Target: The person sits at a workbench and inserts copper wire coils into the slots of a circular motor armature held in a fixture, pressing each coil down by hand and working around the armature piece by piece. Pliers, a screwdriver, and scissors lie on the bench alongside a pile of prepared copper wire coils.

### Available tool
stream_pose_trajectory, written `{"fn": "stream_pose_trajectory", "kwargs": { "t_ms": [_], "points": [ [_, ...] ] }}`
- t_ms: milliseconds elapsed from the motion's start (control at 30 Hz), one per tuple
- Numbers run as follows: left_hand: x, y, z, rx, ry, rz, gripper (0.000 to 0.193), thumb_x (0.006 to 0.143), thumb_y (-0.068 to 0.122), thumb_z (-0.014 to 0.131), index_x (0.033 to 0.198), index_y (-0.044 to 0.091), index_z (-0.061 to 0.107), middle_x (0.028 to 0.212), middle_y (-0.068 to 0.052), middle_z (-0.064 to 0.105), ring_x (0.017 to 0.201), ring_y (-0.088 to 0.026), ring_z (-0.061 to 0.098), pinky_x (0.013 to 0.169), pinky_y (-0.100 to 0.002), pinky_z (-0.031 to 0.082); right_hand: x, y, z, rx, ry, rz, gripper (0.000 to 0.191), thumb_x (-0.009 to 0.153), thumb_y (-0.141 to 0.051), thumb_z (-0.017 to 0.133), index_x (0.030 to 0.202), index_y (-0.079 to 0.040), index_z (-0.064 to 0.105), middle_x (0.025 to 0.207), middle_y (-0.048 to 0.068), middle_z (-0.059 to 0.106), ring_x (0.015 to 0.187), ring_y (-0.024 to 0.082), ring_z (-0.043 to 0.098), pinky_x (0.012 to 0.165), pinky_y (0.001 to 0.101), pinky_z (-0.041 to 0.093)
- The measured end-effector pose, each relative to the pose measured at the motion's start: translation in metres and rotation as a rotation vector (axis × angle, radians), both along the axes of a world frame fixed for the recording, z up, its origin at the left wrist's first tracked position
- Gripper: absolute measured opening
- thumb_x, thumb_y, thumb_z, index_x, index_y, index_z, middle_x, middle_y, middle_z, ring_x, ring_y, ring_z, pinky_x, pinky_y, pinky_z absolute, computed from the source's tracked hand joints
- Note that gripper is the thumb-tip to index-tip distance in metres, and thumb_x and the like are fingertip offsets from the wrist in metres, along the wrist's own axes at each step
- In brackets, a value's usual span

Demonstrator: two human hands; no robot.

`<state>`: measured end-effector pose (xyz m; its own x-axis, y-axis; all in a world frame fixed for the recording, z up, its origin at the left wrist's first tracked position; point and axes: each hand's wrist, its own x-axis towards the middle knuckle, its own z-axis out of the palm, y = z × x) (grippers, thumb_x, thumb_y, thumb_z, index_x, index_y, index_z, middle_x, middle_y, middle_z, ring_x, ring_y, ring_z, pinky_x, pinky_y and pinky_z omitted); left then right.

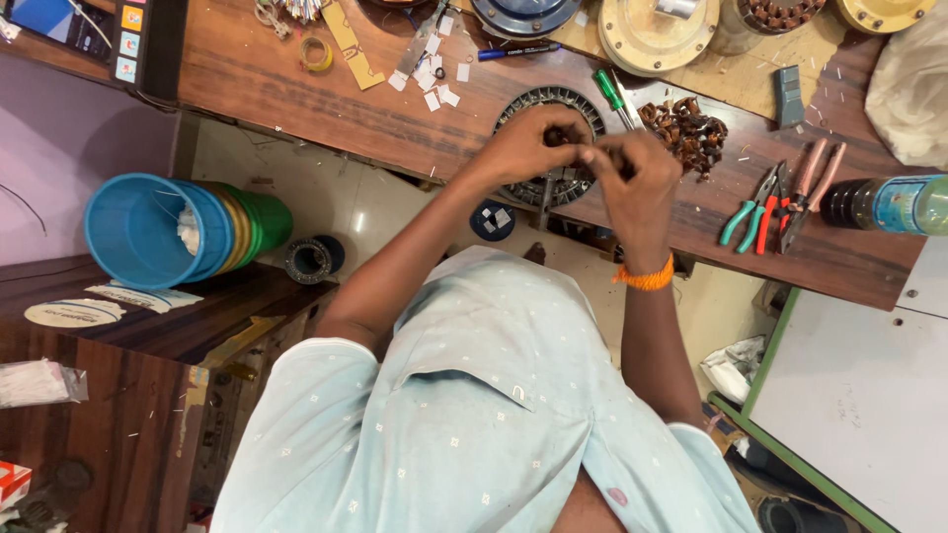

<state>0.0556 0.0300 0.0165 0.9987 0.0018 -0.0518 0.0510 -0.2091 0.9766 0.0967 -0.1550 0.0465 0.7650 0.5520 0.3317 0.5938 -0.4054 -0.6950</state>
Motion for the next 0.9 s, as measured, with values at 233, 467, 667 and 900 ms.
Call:
{"fn": "stream_pose_trajectory", "kwargs": {
  "t_ms": [233, 467, 667, 900],
  "points": [
    [0.000, 0.029, -0.011, -0.163, -0.215, -0.304, 0.022, 0.094, 0.026, 0.077, 0.106, 0.008, 0.076, 0.105, -0.003, 0.067, 0.099, -0.017, 0.062, 0.090, -0.034, 0.050, -0.045, -0.003, -0.004, 0.024, 0.058, 0.003, 0.013, 0.090, -0.001, 0.080, 0.100, 0.001, 0.073, 0.081, 0.009, 0.058, 0.064, 0.015, 0.049, 0.058, 0.0327, 0.040],
    [0.013, 0.043, -0.001, -0.231, -0.317, -0.551, 0.026, 0.099, 0.030, 0.073, 0.106, 0.005, 0.070, 0.106, -0.003, 0.064, 0.101, -0.015, 0.059, 0.091, -0.033, 0.049, -0.049, -0.002, -0.011, 0.049, 0.051, -0.066, 0.011, 0.090, -0.001, 0.081, 0.095, 0.002, 0.071, 0.072, 0.006, 0.052, 0.060, 0.012, 0.040, 0.054, 0.0315, 0.031],
    [0.010, 0.046, -0.001, -0.172, -0.196, -0.551, 0.028, 0.098, 0.032, 0.073, 0.105, 0.004, 0.072, 0.101, -0.002, 0.062, 0.093, -0.014, 0.056, 0.083, -0.032, 0.049, -0.056, -0.004, -0.021, 0.052, 0.194, -0.089, 0.011, 0.092, -0.001, 0.080, 0.093, 0.002, 0.069, 0.058, 0.001, 0.036, 0.054, 0.009, 0.031, 0.050, 0.0300, 0.025],
    [0.006, 0.046, 0.001, 0.053, -0.251, -0.557, 0.034, 0.098, 0.038, 0.071, 0.109, 0.006, 0.066, 0.105, -0.004, 0.058, 0.097, -0.018, 0.058, 0.086, -0.036, 0.051, -0.065, -0.005, -0.050, 0.009, 0.015, 0.035, 0.011, 0.091, 0.001, 0.079, 0.094, 0.002, 0.069, 0.067, 0.008, 0.058, 0.054, 0.012, 0.050, 0.050, 0.0315, 0.037]
  ]
}}
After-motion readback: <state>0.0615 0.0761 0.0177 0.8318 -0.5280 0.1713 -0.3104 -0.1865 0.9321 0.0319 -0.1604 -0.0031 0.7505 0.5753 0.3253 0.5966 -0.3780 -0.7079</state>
